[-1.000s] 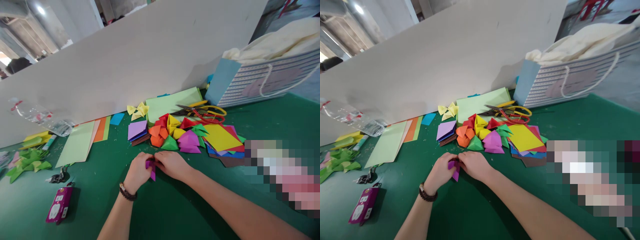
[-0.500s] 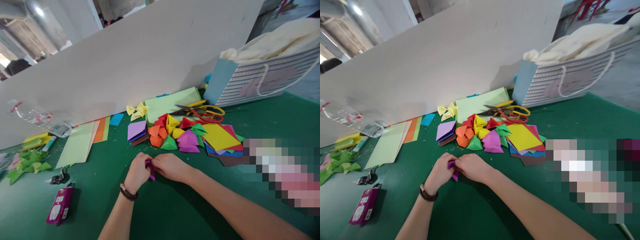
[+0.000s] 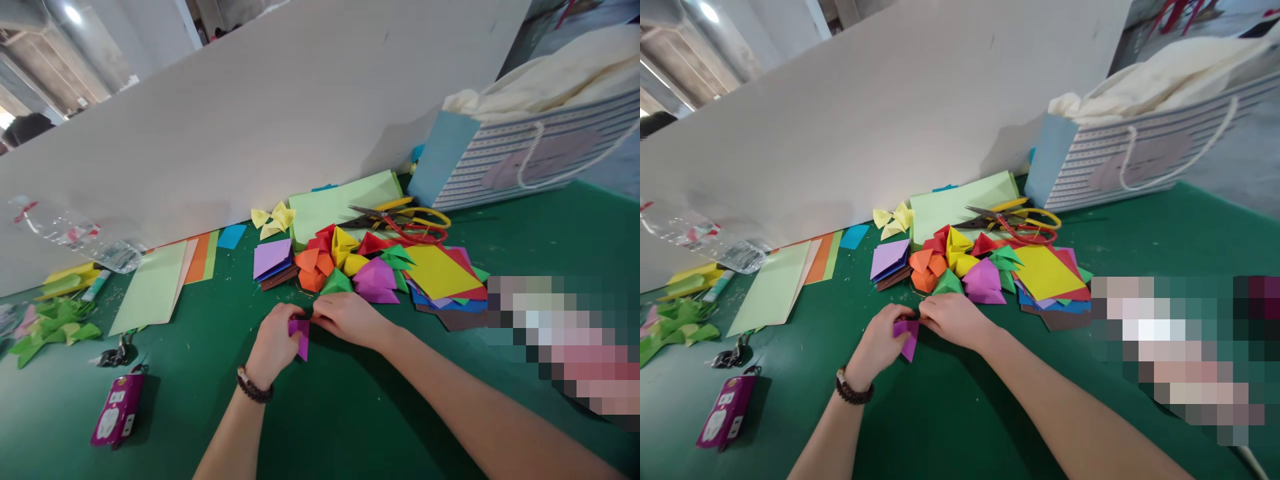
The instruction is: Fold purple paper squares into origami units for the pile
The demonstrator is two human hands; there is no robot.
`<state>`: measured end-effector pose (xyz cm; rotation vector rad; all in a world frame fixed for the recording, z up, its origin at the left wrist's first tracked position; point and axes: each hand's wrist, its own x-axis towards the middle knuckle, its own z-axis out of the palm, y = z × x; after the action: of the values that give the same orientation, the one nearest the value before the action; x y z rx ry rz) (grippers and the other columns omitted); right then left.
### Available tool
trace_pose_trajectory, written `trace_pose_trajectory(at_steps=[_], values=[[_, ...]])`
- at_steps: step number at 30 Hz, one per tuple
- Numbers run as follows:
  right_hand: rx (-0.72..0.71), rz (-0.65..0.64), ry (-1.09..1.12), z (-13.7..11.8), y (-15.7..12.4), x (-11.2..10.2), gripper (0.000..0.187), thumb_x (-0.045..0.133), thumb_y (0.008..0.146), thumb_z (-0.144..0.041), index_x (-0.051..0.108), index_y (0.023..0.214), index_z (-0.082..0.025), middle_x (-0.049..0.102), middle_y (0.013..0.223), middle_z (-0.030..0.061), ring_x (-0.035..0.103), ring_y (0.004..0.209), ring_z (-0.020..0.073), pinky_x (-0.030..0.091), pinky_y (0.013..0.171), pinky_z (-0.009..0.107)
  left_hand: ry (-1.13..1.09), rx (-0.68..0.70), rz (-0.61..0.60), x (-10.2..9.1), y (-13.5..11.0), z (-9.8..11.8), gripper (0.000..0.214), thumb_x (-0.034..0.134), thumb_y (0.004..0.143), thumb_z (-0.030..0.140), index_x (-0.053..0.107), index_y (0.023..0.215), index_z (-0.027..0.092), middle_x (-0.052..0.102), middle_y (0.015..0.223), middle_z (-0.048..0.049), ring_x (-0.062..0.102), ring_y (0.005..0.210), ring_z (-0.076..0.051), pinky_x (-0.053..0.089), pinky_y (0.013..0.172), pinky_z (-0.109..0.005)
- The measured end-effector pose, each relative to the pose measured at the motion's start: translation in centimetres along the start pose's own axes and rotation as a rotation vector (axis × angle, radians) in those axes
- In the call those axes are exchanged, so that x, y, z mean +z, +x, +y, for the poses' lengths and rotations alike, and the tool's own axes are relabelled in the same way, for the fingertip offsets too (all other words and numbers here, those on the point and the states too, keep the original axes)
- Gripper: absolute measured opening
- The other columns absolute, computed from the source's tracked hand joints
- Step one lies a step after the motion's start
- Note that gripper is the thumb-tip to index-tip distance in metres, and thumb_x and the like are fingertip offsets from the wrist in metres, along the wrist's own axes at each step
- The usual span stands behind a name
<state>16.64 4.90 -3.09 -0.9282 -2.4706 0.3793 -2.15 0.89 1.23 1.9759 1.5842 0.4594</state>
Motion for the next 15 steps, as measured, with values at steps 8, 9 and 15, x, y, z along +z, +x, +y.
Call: trace_pose_trajectory(at_steps=[8,9,15], values=[[-0.111,0.004,-0.16,-0.45,0.43,0.81,0.021,0.047,0.095,-0.021,0.062,0.081,-0.017,0.062,0.072,0.0035,0.055,0.066,0.0149,0.03,0.06,0.028,0.029,-0.026,0.004,-0.01,0.03,0.39,0.033,0.051,0.067,-0.002,0.056,0.091,0.019,0.062,0.095,-0.0036,0.059,0.091,-0.018,0.046,0.085,-0.033],[-0.111,-0.005,-0.166,-0.52,0.48,0.77,0.021,0.046,0.095,-0.02,0.062,0.082,-0.017,0.062,0.072,0.0036,0.055,0.067,0.015,0.03,0.06,0.029,0.031,-0.027,0.003,-0.02,0.05,0.38,0.033,0.051,0.067,-0.002,0.056,0.091,0.019,0.062,0.095,-0.0035,0.059,0.091,-0.018,0.046,0.085,-0.033],[-0.102,-0.074,-0.164,-1.07,0.74,0.18,0.018,0.048,0.094,-0.019,0.064,0.085,-0.017,0.063,0.073,0.0036,0.055,0.067,0.0151,0.03,0.059,0.029,0.047,-0.003,0.017,0.08,0.08,0.14,0.031,0.05,0.066,-0.002,0.055,0.088,0.019,0.061,0.091,-0.0032,0.058,0.087,-0.018,0.046,0.081,-0.032]])
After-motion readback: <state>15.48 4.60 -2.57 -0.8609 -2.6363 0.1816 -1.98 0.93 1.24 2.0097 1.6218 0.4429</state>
